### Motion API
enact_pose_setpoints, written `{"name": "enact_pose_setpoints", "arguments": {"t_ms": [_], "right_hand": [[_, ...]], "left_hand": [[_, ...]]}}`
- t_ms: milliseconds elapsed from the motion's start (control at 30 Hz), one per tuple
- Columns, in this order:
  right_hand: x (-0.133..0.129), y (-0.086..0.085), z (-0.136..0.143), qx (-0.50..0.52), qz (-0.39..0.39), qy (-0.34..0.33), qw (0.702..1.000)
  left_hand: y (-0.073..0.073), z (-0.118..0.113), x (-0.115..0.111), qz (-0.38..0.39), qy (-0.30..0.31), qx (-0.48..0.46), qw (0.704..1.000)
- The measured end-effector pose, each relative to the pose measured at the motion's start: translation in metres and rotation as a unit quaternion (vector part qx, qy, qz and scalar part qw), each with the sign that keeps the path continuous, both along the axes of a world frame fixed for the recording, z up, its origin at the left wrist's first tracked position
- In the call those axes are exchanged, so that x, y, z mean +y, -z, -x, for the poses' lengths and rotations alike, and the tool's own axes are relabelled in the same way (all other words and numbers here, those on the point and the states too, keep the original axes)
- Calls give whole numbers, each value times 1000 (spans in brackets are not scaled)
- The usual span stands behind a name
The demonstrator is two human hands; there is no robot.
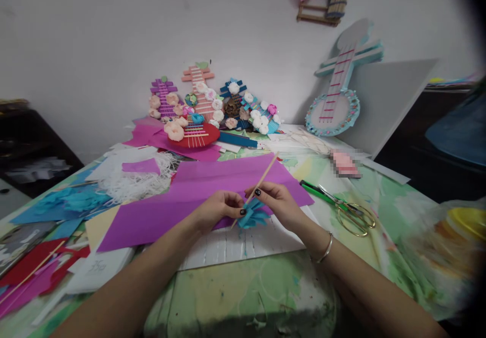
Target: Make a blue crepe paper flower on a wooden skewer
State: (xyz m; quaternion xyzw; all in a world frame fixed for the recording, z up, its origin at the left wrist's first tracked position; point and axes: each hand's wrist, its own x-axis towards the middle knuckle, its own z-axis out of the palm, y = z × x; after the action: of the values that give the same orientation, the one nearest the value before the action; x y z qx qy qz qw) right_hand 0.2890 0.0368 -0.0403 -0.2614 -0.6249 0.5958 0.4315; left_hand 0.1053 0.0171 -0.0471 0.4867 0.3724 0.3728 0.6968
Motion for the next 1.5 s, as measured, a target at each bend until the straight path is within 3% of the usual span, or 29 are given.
{"name": "enact_pose_setpoints", "arguments": {"t_ms": [367, 667, 800, 1000, 1067, 1167, 1267, 1500], "right_hand": [[2, -2, 2, 19, 22, 72, 997], [9, 4, 0, 64, 20, 115, 991], [16, 1, -5, 113, 26, 165, 979], [25, -15, -20, 210, 44, 271, 938], [26, -16, -23, 149, 45, 256, 954], [22, -13, -20, -17, 67, 168, 983], [14, -11, -15, -125, 54, 94, 986], [8, -9, -11, -109, 54, 34, 992]], "left_hand": [[-4, -2, -1, -15, -15, 73, 997], [1, 0, 0, -25, 29, 61, 997], [1, 1, 0, -28, 27, 75, 996], [0, 1, 0, -17, 19, 73, 997], [0, 0, 0, -12, 9, 62, 998], [-1, -1, 0, 2, -10, 25, 1000], [-3, -1, -1, 21, -14, -23, 999], [-3, 0, -1, 43, -7, -69, 997]]}}
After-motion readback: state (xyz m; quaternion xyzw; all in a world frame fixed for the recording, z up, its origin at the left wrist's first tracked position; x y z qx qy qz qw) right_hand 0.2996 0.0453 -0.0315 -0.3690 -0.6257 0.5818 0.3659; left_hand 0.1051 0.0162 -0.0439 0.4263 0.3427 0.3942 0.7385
